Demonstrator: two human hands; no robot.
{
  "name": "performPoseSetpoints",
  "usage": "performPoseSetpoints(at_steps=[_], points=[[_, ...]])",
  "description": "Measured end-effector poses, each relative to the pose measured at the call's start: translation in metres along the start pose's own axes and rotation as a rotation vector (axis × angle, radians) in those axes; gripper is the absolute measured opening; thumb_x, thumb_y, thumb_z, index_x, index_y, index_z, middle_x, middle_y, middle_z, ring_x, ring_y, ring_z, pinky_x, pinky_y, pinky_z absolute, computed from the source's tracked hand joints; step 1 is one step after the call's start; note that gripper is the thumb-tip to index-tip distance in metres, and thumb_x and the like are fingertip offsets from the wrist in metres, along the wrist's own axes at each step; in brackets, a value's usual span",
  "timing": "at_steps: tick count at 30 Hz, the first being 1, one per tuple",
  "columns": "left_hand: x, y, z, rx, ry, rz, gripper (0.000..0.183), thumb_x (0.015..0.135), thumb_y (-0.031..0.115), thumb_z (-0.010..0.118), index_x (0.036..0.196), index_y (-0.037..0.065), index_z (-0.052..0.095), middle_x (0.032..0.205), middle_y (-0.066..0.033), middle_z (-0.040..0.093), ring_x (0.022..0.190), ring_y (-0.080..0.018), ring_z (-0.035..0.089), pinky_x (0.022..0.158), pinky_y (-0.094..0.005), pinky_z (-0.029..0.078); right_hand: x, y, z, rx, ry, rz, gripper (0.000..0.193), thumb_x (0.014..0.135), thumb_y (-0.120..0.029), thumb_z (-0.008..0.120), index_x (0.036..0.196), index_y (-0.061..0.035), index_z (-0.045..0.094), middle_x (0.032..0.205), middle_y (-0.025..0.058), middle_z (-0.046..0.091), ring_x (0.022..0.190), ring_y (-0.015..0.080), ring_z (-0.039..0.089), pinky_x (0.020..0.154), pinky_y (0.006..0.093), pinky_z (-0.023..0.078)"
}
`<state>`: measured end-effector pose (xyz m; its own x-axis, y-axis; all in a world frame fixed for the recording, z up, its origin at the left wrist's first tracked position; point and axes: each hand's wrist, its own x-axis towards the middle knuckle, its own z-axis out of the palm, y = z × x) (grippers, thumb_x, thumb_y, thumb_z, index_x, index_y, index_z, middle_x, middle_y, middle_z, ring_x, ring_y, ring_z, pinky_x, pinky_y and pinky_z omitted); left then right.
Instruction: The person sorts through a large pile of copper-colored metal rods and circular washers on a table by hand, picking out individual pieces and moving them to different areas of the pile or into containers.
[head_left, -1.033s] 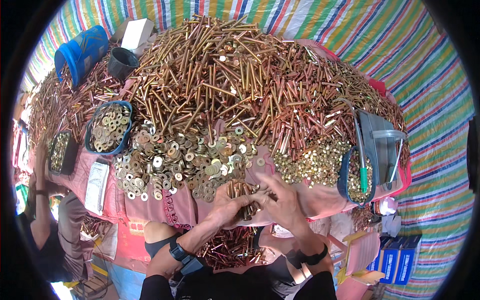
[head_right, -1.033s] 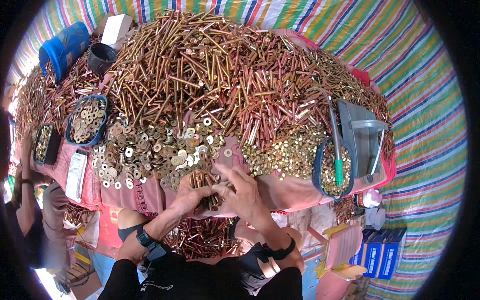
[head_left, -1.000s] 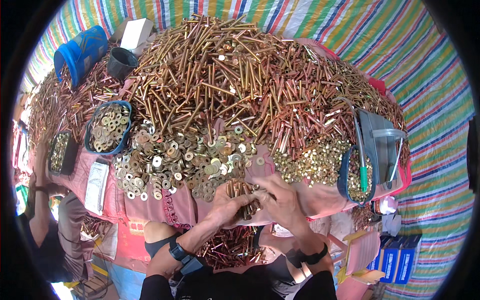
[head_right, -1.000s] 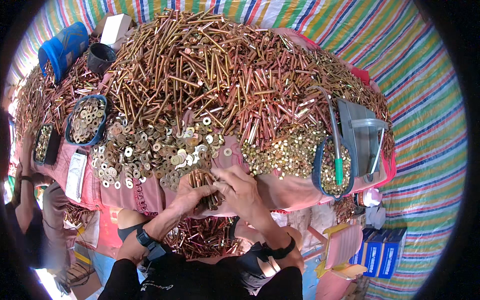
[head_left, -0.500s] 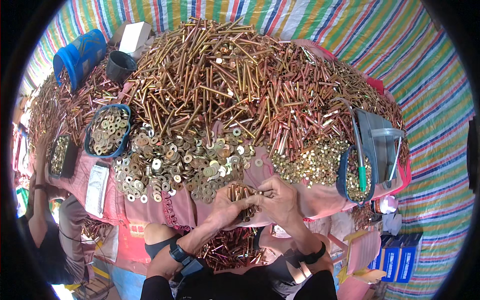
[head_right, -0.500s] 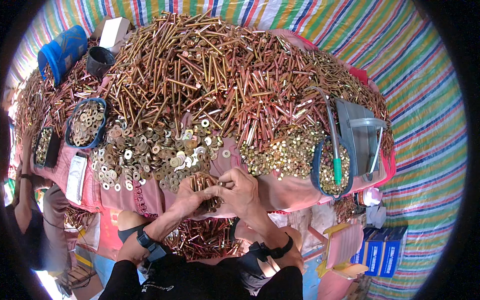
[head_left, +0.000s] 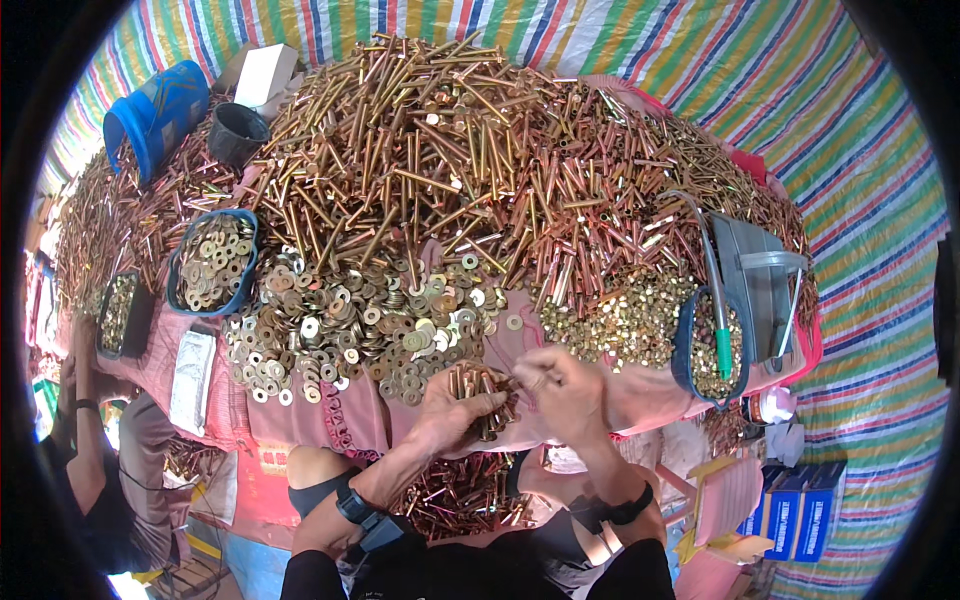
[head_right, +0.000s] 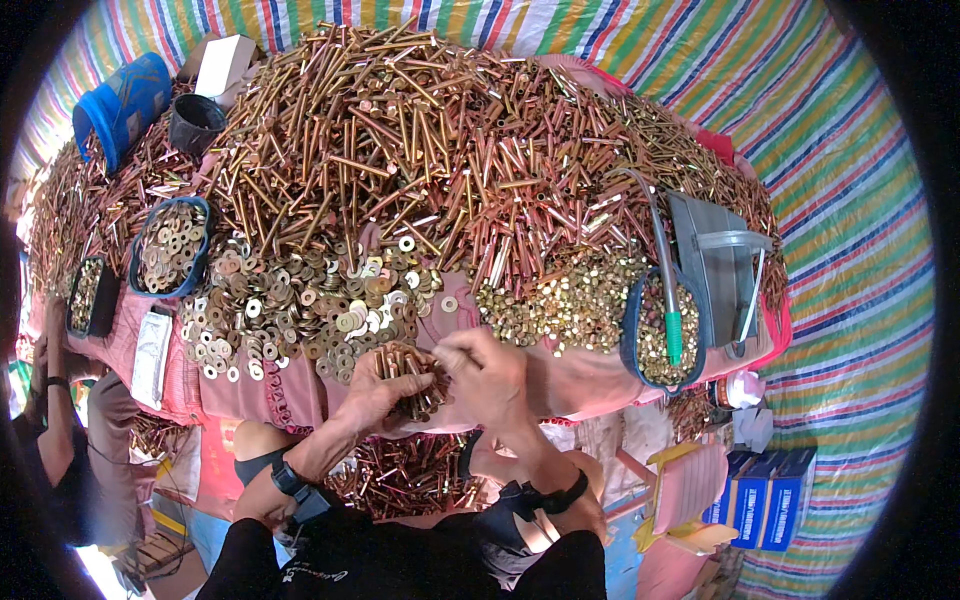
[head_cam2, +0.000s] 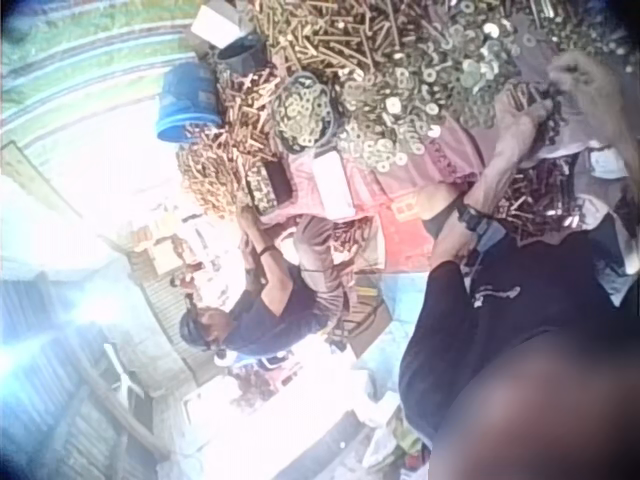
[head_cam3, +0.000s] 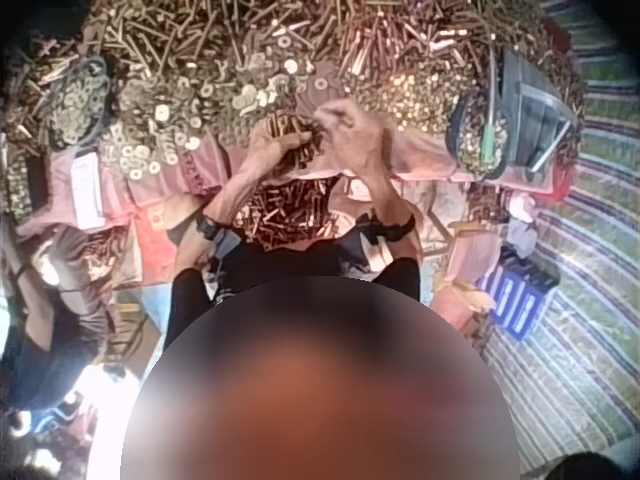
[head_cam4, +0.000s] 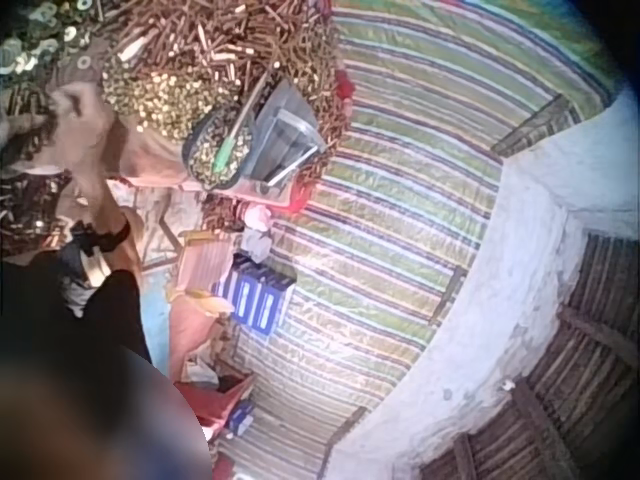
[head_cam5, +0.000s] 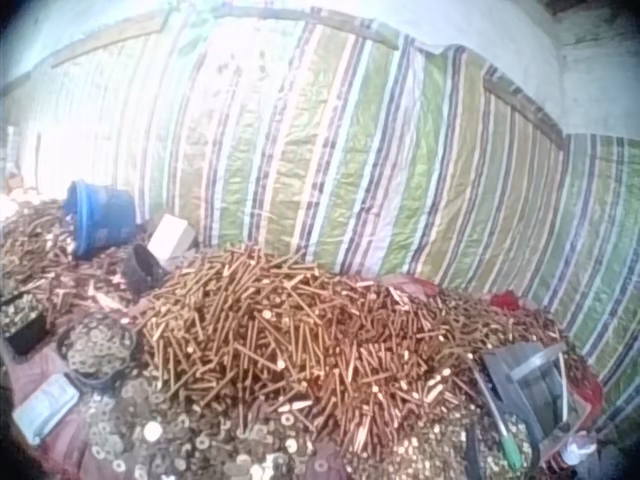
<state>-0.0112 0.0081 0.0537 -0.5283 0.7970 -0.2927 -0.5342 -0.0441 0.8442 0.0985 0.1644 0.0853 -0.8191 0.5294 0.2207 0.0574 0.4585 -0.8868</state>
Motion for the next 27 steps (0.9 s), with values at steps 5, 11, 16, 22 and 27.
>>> performPoseSetpoints(at_steps=[5,11,16,22,27], points=[[-0.004,0.013,-0.011,-0.065,0.021,-0.081,0.019,0.09,-0.002,0.08,0.105,0.001,0.07,0.091,-0.0076,0.077,0.08,-0.0153,0.075,0.072,-0.0289,0.061,0.015,0.024,-0.021,0.28,-0.015,0.327,0.01,0.098,-0.005,0.075,0.101,0.0019,0.068,0.084,0.0064,0.071,0.069,0.0087,0.068,0.06,0.023,0.059],[-0.004,0.015,-0.017,0.197,0.018,0.131,0.022,0.088,-0.004,0.08,0.106,0.001,0.068,0.096,-0.0061,0.077,0.086,-0.0127,0.073,0.077,-0.0288,0.06,0.023,0.013,-0.045,0.135,-0.273,0.412,0.013,0.097,-0.008,0.077,0.102,0.0008,0.07,0.082,0.0053,0.071,0.064,0.0093,0.068,0.055,0.0229,0.056],[0.002,0.004,-0.015,0.187,0.05,0.255,0.022,0.088,-0.005,0.079,0.106,0.002,0.068,0.095,-0.0048,0.075,0.084,-0.0115,0.071,0.076,-0.0285,0.059,0.031,0.002,-0.051,-0.058,-0.673,0.588,0.021,0.1,-0.02,0.074,0.105,0.0005,0.073,0.091,0.0091,0.077,0.074,0.0129,0.071,0.065,0.0308,0.06],[-0.004,0.003,-0.01,0.298,-0.004,0.312,0.02,0.09,-0.011,0.074,0.104,0.0,0.065,0.092,-0.0058,0.074,0.083,-0.0115,0.07,0.074,-0.0276,0.058,0.047,0.038,-0.007,-0.349,-0.089,0.072,0.021,0.097,-0.017,0.074,0.108,0.0004,0.076,0.083,0.0127,0.075,0.071,0.0206,0.073,0.065,0.0351,0.056],[-0.006,-0.001,-0.011,0.255,0.011,0.281,0.023,0.085,-0.008,0.08,0.101,0.003,0.069,0.096,-0.0027,0.074,0.087,-0.0088,0.067,0.081,-0.027,0.056,0.062,0.056,0.01,-0.616,-0.051,-0.047,0.021,0.092,-0.014,0.077,0.104,0.0019,0.074,0.087,0.0208,0.074,0.075,0.0323,0.074,0.068,0.041,0.057]])
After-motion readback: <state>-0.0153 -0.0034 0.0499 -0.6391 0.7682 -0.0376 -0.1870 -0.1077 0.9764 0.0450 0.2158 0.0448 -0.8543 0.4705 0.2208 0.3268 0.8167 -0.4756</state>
